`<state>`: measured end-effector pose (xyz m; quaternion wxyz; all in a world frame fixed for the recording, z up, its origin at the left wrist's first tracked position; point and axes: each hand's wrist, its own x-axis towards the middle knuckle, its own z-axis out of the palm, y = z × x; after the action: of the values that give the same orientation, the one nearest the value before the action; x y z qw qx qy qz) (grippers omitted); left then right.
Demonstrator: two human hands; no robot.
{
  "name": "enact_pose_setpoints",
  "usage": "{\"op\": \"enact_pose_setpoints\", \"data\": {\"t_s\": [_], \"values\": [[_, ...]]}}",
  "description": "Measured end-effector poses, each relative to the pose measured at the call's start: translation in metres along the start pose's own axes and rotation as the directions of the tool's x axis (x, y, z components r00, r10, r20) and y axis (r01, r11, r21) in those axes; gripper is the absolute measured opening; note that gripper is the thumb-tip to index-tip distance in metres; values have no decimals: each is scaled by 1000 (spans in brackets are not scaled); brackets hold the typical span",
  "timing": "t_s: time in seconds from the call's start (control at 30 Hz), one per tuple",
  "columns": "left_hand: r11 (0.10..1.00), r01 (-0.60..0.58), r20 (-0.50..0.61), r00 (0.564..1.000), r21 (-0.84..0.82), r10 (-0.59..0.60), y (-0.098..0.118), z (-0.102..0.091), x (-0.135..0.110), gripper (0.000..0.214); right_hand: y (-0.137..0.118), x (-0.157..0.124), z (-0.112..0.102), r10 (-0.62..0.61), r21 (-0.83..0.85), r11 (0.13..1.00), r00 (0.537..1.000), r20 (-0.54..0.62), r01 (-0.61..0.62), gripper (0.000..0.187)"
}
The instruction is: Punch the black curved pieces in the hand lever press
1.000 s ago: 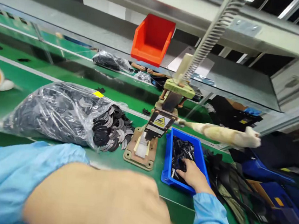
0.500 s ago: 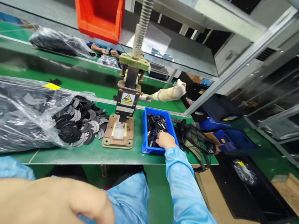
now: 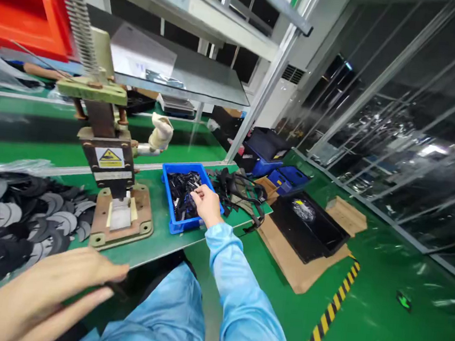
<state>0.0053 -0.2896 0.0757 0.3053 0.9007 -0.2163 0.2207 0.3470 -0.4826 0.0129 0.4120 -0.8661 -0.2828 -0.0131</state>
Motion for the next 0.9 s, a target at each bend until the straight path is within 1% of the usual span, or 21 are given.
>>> {"op": "enact_pose_setpoints", "data": {"t_s": [0.03,0.1,0.17,0.23,0.3,0.37,0.47,0.53,0.67,0.9], "values": [[999,34,-51,998,16,-34,-10,8,-3,38,-5,-11,4,-9,92,996,1000,-23,11,34],[991,134,-165,977,3,-132,-27,27,-10,37,-17,-39,19,-32,268,963,999,-11,34,42],[966,254,-257,931,-50,-259,-38,45,-18,40,-31,-73,41,-66,420,907,996,54,37,47],[931,345,-323,874,-116,-364,-41,59,-24,44,-45,-106,62,-103,537,843,986,133,16,47],[913,374,-362,838,-165,-409,-42,67,-29,45,-55,-133,78,-138,612,790,970,201,-14,40],[910,363,-370,832,-201,-414,-41,70,-33,41,-62,-148,87,-171,648,761,956,237,-25,31],[910,338,-356,841,-241,-407,-39,72,-41,36,-67,-155,95,-225,667,745,942,251,0,23],[909,333,-363,838,-251,-407,-38,72,-46,34,-69,-155,97,-259,673,740,932,254,22,22],[911,326,-395,825,-251,-404,-37,74,-54,33,-72,-155,101,-295,673,738,922,253,52,20],[911,330,-389,828,-247,-405,-35,73,-57,32,-73,-155,101,-328,636,765,911,249,102,21]]}}
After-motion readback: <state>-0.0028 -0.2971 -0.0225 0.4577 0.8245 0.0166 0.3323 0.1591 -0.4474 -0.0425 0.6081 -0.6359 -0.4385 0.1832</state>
